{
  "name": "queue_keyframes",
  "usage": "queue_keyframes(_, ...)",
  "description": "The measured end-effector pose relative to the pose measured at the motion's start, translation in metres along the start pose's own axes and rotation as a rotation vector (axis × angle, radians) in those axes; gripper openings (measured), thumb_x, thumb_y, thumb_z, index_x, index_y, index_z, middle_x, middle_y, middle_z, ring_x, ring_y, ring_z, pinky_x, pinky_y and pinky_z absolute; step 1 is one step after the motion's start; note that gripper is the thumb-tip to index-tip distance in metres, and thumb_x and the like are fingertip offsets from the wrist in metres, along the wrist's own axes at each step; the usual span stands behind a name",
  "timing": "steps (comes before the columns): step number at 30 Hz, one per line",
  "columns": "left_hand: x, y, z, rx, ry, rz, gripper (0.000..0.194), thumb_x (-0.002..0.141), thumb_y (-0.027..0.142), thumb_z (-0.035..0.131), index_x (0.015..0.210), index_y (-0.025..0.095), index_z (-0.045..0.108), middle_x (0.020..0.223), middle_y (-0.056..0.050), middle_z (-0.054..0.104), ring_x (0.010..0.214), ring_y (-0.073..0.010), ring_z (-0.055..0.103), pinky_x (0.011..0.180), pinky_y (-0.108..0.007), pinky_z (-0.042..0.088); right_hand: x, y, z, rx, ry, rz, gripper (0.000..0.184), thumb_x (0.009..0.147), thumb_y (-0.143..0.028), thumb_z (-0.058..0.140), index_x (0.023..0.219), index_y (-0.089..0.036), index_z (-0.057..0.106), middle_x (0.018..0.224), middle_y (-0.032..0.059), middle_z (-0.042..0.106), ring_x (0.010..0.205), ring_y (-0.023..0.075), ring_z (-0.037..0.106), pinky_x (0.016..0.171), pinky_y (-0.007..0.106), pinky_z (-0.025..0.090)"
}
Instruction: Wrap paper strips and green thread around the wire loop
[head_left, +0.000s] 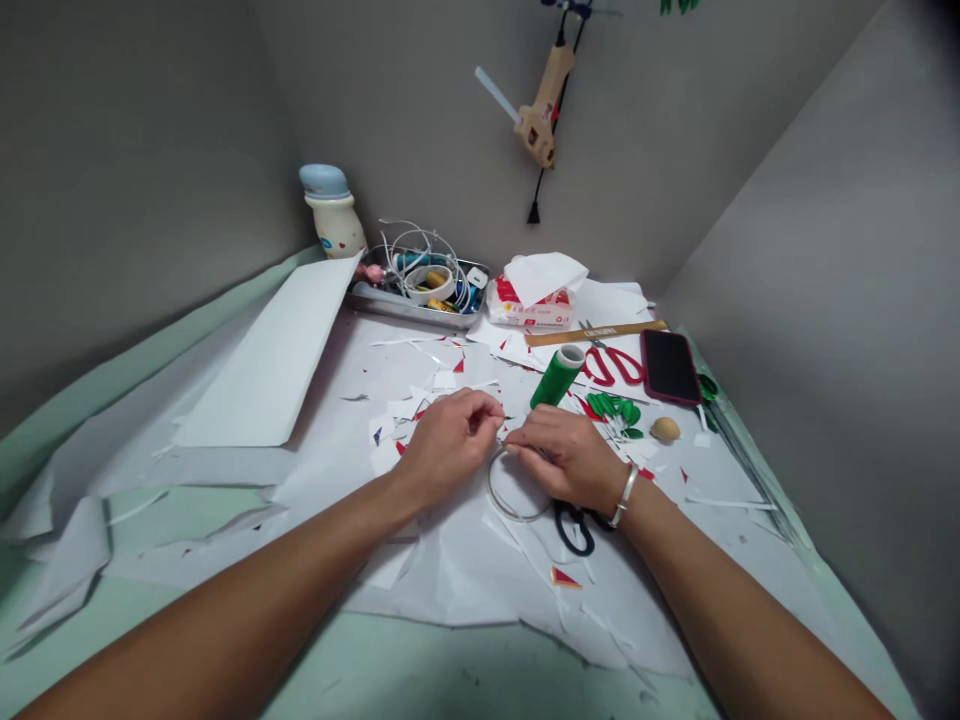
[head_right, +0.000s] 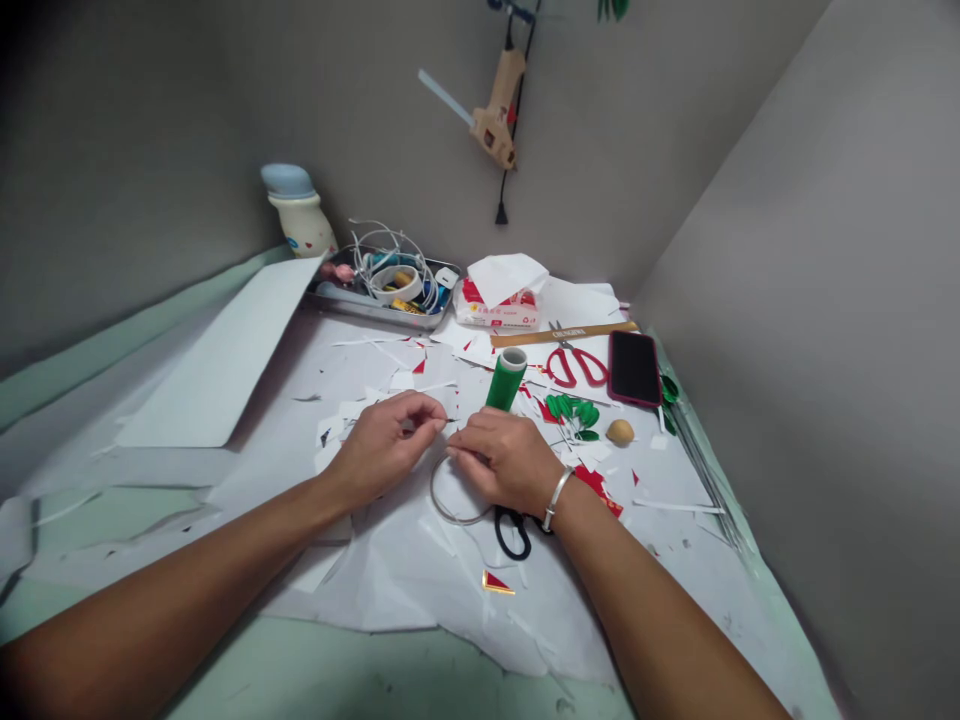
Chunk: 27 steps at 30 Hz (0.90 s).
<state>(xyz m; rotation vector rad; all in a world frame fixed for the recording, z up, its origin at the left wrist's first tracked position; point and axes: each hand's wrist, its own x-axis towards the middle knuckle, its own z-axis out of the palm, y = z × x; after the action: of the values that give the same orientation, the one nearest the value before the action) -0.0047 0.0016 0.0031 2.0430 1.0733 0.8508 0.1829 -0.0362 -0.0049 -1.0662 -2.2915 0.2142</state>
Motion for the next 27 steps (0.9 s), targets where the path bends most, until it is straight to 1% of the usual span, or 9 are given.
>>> queue_keyframes(3,-0.001,-0.001,0.002,0.081,-0.043,0.052,0.012,0.081,0.019,0.051,0.079,0.019,0.063,0.079,-0.002,0.063,0.076,-0.0156,0.055,0.069,-0.028,0.043,0.0,-0.003,-0.002,-0.028,0.099,-0.014,0.015,0.089,-0.02,0.053,0.088,-0.018,0.068,0.071,0.0036,0.062,0.069,0.0158,0.051,0.066,0.029,0.042)
queue_keyframes(7,-0.003,0.004,0.002,0.028,-0.159,0.089,0.015,0.081,0.018,0.049,0.078,0.019,0.064,0.083,-0.002,0.065,0.077,-0.0152,0.056,0.069,-0.027,0.042,0.001,0.003,-0.003,0.012,0.212,0.079,0.016,0.09,-0.02,0.052,0.085,-0.019,0.068,0.071,0.0028,0.063,0.069,0.0153,0.054,0.068,0.029,0.043)
queue_keyframes(9,-0.003,0.007,0.001,-0.035,-0.199,0.073,0.015,0.08,0.018,0.049,0.079,0.019,0.064,0.085,-0.001,0.066,0.077,-0.0146,0.057,0.068,-0.026,0.043,0.001,0.007,-0.002,0.043,0.213,0.138,0.016,0.09,-0.019,0.053,0.084,-0.02,0.067,0.073,0.0025,0.064,0.07,0.0152,0.056,0.069,0.029,0.043)
queue_keyframes(12,-0.002,0.01,-0.002,-0.105,-0.19,0.015,0.015,0.081,0.022,0.051,0.081,0.018,0.065,0.086,-0.001,0.067,0.08,-0.0154,0.059,0.07,-0.026,0.044,0.0,0.012,0.0,0.072,0.152,0.175,0.015,0.089,-0.02,0.054,0.083,-0.02,0.068,0.075,0.0025,0.066,0.072,0.015,0.058,0.069,0.028,0.044)
queue_keyframes(15,0.001,0.012,-0.005,-0.144,-0.166,-0.032,0.016,0.08,0.025,0.051,0.081,0.017,0.065,0.082,-0.002,0.067,0.077,-0.0157,0.059,0.07,-0.027,0.044,-0.001,0.011,0.001,0.063,0.053,0.145,0.016,0.088,-0.018,0.054,0.081,-0.019,0.068,0.073,0.0024,0.065,0.07,0.0145,0.058,0.066,0.027,0.044)
queue_keyframes(18,0.003,0.011,-0.006,-0.121,-0.109,-0.071,0.017,0.08,0.025,0.051,0.08,0.017,0.065,0.077,-0.001,0.066,0.069,-0.0142,0.056,0.067,-0.027,0.043,-0.001,0.005,-0.002,0.046,-0.013,0.064,0.016,0.087,-0.017,0.053,0.081,-0.019,0.068,0.069,0.0022,0.063,0.068,0.0143,0.055,0.065,0.027,0.043)
queue_keyframes(20,0.003,0.008,-0.005,-0.088,-0.073,-0.082,0.017,0.08,0.026,0.05,0.079,0.017,0.065,0.075,0.0,0.066,0.065,-0.0138,0.055,0.065,-0.027,0.042,-0.001,0.0,-0.004,0.037,0.013,0.021,0.016,0.088,-0.018,0.053,0.083,-0.019,0.068,0.069,0.0023,0.062,0.067,0.0143,0.053,0.066,0.027,0.043)
queue_keyframes(22,0.002,0.006,-0.003,-0.052,-0.076,-0.065,0.016,0.079,0.025,0.051,0.079,0.017,0.065,0.074,0.0,0.066,0.066,-0.0141,0.055,0.065,-0.027,0.041,-0.001,-0.003,-0.006,0.016,0.08,0.002,0.016,0.088,-0.019,0.053,0.083,-0.018,0.068,0.068,0.0025,0.062,0.066,0.0143,0.053,0.065,0.027,0.043)
queue_keyframes(27,0.0,0.003,0.001,-0.03,-0.175,-0.025,0.017,0.078,0.023,0.051,0.08,0.018,0.067,0.076,-0.001,0.067,0.07,-0.0147,0.056,0.067,-0.027,0.041,-0.001,0.002,-0.004,-0.005,0.194,0.073,0.016,0.09,-0.02,0.053,0.085,-0.019,0.068,0.072,0.0028,0.064,0.069,0.015,0.055,0.068,0.028,0.043)
